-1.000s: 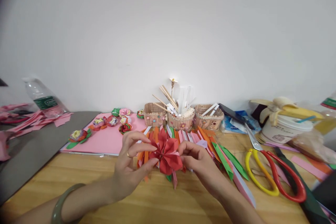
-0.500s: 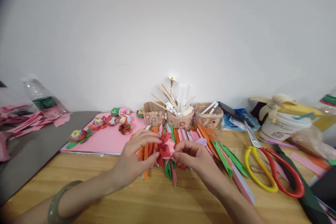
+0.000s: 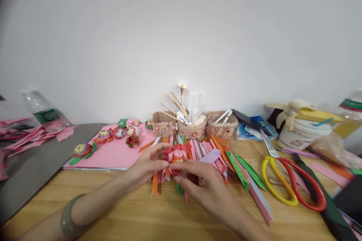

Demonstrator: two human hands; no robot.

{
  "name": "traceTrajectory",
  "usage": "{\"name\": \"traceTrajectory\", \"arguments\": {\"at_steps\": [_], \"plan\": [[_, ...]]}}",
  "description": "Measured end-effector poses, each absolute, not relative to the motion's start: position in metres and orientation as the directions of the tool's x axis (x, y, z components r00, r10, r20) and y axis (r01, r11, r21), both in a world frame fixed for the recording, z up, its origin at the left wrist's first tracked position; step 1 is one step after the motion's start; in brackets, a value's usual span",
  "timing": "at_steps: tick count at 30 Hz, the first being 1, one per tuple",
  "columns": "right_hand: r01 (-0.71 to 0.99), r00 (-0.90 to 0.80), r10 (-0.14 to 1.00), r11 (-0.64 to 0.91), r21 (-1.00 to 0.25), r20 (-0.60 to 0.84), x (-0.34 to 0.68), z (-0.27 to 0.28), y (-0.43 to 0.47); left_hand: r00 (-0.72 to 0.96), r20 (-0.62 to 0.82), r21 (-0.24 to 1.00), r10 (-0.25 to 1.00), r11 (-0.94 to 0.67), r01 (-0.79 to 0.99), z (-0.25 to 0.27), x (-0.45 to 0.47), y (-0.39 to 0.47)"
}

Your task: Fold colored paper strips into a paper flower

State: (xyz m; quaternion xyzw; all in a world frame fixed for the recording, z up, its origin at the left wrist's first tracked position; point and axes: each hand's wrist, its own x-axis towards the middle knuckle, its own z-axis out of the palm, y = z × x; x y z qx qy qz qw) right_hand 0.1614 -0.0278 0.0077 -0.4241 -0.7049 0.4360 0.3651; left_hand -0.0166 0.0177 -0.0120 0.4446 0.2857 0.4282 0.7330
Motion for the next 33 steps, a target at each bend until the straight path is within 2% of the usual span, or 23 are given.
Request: {"name": "traceTrajectory", "arguments": {"at_steps": [2,4,6,9,12,15,20,25,28,30,33], "plan": [[0.258,-0.325,0.931,0.257,-0.932,0.167,0.163,0.008,-0.027,0.43,-0.1,0.896,0.897,0.269,-0.353,-0.013,-0.015,0.017],[0.213,-0.187,0.968,0.204,-0.956,0.165,0.167,0.006,-0.025,0.413,-0.146,0.866,0.899,0.318,-0.385,-0.012,-0.014,0.017],[0.176,-0.033,0.987,0.159,-0.971,0.156,0.171,0.004,-0.021,0.429,-0.15,0.828,0.891,0.35,-0.437,-0.011,-0.015,0.018],[0.14,0.058,0.991,0.113,-0.984,0.122,0.174,0.0,-0.016,0.463,-0.117,0.782,0.879,0.369,-0.503,-0.011,-0.016,0.02],[0.181,0.03,0.991,0.126,-0.975,0.133,0.173,-0.002,-0.013,0.476,-0.115,0.762,0.872,0.385,-0.52,-0.013,-0.018,0.02],[0.32,-0.053,0.975,0.223,-0.921,0.218,0.171,-0.003,-0.012,0.489,-0.147,0.762,0.86,0.414,-0.498,-0.014,-0.018,0.02],[0.484,-0.226,0.857,0.512,-0.71,0.464,0.166,-0.011,-0.015,0.54,-0.192,0.785,0.819,0.458,-0.416,-0.016,-0.015,0.016],[0.542,-0.289,0.773,0.619,-0.568,0.565,0.161,-0.02,-0.015,0.573,-0.161,0.817,0.804,0.434,-0.379,-0.016,-0.01,0.007],[0.543,-0.287,0.761,0.63,-0.555,0.582,0.161,-0.02,-0.014,0.606,-0.117,0.861,0.787,0.384,-0.332,-0.012,-0.009,0.002],[0.536,-0.249,0.762,0.623,-0.57,0.598,0.162,-0.017,-0.015,0.571,-0.1,0.895,0.815,0.324,-0.305,-0.011,-0.01,0.002],[0.49,-0.156,0.837,0.527,-0.695,0.524,0.162,-0.008,-0.02,0.458,-0.066,0.952,0.887,0.194,-0.238,-0.011,-0.01,0.005]]}}
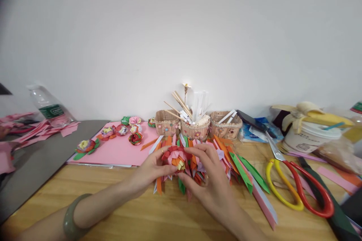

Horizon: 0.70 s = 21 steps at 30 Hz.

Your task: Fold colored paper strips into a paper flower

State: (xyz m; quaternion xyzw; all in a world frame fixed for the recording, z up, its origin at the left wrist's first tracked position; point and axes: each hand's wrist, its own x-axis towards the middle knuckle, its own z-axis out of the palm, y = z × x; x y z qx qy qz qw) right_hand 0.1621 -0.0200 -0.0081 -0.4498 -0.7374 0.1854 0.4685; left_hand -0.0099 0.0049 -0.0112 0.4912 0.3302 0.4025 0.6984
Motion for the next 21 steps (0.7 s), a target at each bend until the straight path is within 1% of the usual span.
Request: {"name": "traceTrajectory", "arguments": {"at_steps": [2,4,5,7,9,11,13,15,18,21], "plan": [[0.403,-0.146,0.929,0.369,-0.838,0.339,0.161,-0.002,-0.022,0.383,-0.005,0.986,0.924,0.068,-0.151,-0.014,-0.01,0.007],[0.307,-0.197,0.973,0.178,-0.935,0.12,0.159,0.001,-0.023,0.316,0.125,0.992,0.941,-0.12,-0.036,-0.017,-0.011,0.008],[0.264,-0.226,0.973,0.098,-0.959,0.037,0.158,0.002,-0.023,0.293,0.207,0.973,0.933,-0.227,0.039,-0.019,-0.012,0.008],[0.189,-0.245,0.968,-0.012,-0.982,-0.059,0.156,0.001,-0.022,0.29,0.362,0.884,0.886,-0.425,0.195,-0.021,-0.014,0.007],[0.114,-0.221,0.971,-0.068,-0.991,-0.092,0.155,-0.001,-0.021,0.319,0.471,0.764,0.822,-0.561,0.319,-0.023,-0.016,0.006],[0.046,-0.201,0.975,-0.091,-0.995,-0.099,0.155,-0.002,-0.02,0.348,0.556,0.637,0.755,-0.655,0.406,-0.024,-0.018,0.005],[-0.001,-0.223,0.969,-0.105,-0.995,-0.102,0.155,-0.003,-0.02,0.37,0.62,0.52,0.692,-0.716,0.467,-0.025,-0.019,0.004],[-0.011,-0.254,0.961,-0.12,-0.993,-0.113,0.154,-0.003,-0.021,0.393,0.659,0.434,0.641,-0.751,0.497,-0.026,-0.019,0.002],[0.026,-0.245,0.962,-0.118,-0.993,-0.121,0.152,-0.003,-0.022,0.422,0.682,0.373,0.597,-0.78,0.502,-0.026,-0.019,0.001],[0.059,-0.223,0.968,-0.102,-0.993,-0.113,0.15,-0.003,-0.023,0.437,0.687,0.362,0.581,-0.794,0.489,-0.027,-0.017,-0.001]]}}
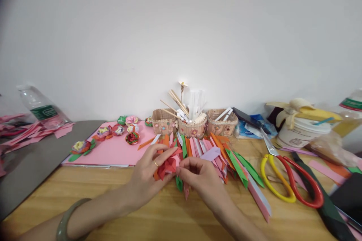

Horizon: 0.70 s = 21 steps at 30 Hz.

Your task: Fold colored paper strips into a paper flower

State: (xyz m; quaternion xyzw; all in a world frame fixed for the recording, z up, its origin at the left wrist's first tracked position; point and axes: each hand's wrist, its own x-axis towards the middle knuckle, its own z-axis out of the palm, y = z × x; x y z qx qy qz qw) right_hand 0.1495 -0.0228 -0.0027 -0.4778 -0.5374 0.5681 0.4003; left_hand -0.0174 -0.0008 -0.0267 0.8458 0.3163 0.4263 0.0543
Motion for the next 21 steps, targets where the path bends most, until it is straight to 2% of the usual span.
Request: {"name": "traceTrajectory", "arguments": {"at_steps": [8,15,21], "plan": [[-0.034,-0.245,0.961,-0.14,-0.99,-0.127,0.1505,-0.0035,-0.0196,0.394,0.663,0.429,0.637,-0.754,0.498,-0.032,-0.0151,-0.0001],[-0.063,-0.225,0.963,-0.164,-0.984,-0.146,0.1494,-0.0061,-0.0183,0.369,0.693,0.371,0.619,-0.746,0.554,-0.0324,-0.0154,0.0004],[-0.263,-0.342,0.927,-0.249,-0.932,-0.151,0.1515,-0.0072,-0.0197,0.365,0.729,0.314,0.579,-0.757,0.573,-0.0314,-0.0167,-0.0003]]}}
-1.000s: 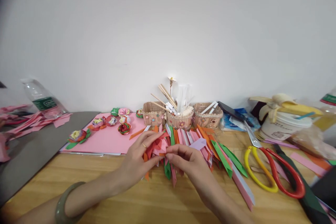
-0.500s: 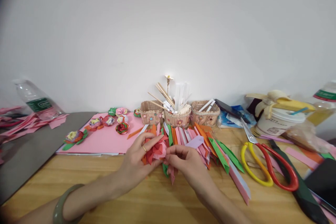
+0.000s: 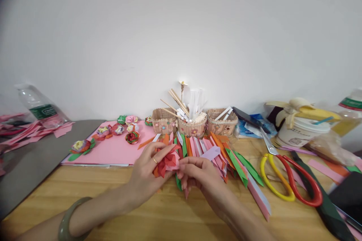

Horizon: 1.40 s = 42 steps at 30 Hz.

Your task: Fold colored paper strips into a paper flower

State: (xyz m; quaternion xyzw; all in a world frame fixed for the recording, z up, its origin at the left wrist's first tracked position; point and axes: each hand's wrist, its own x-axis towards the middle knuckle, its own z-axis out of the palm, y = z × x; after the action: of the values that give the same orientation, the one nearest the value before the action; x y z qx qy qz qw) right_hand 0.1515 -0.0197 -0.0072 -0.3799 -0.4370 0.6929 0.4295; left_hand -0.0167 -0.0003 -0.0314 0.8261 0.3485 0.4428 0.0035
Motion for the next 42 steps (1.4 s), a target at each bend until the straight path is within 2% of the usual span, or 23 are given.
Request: {"name": "traceTrajectory", "arguments": {"at_steps": [13,18,25,34,37,42], "plan": [[-0.371,-0.258,0.951,-0.261,-0.891,-0.171,0.151,-0.012,-0.018,0.358,0.734,0.295,0.577,-0.746,0.597,-0.034,-0.018,0.001],[-0.318,-0.227,0.957,-0.249,-0.915,-0.182,0.149,-0.011,-0.018,0.355,0.737,0.288,0.574,-0.743,0.604,-0.033,-0.017,0.001],[-0.253,-0.138,0.972,-0.218,-0.943,-0.187,0.145,-0.01,-0.021,0.411,0.772,0.115,0.485,-0.742,0.661,-0.033,-0.018,-0.001],[-0.411,-0.157,0.955,-0.294,-0.863,-0.25,0.144,-0.019,-0.019,0.471,0.779,-0.055,0.413,-0.704,0.708,-0.03,-0.022,-0.002],[-0.434,-0.162,0.956,-0.292,-0.852,-0.245,0.143,-0.021,-0.018,0.449,0.767,0.005,0.458,-0.705,0.709,-0.03,-0.022,-0.002],[-0.491,-0.196,0.962,-0.264,-0.83,-0.19,0.144,-0.02,-0.019,0.357,0.719,0.276,0.596,-0.716,0.641,-0.03,-0.019,-0.001]]}}
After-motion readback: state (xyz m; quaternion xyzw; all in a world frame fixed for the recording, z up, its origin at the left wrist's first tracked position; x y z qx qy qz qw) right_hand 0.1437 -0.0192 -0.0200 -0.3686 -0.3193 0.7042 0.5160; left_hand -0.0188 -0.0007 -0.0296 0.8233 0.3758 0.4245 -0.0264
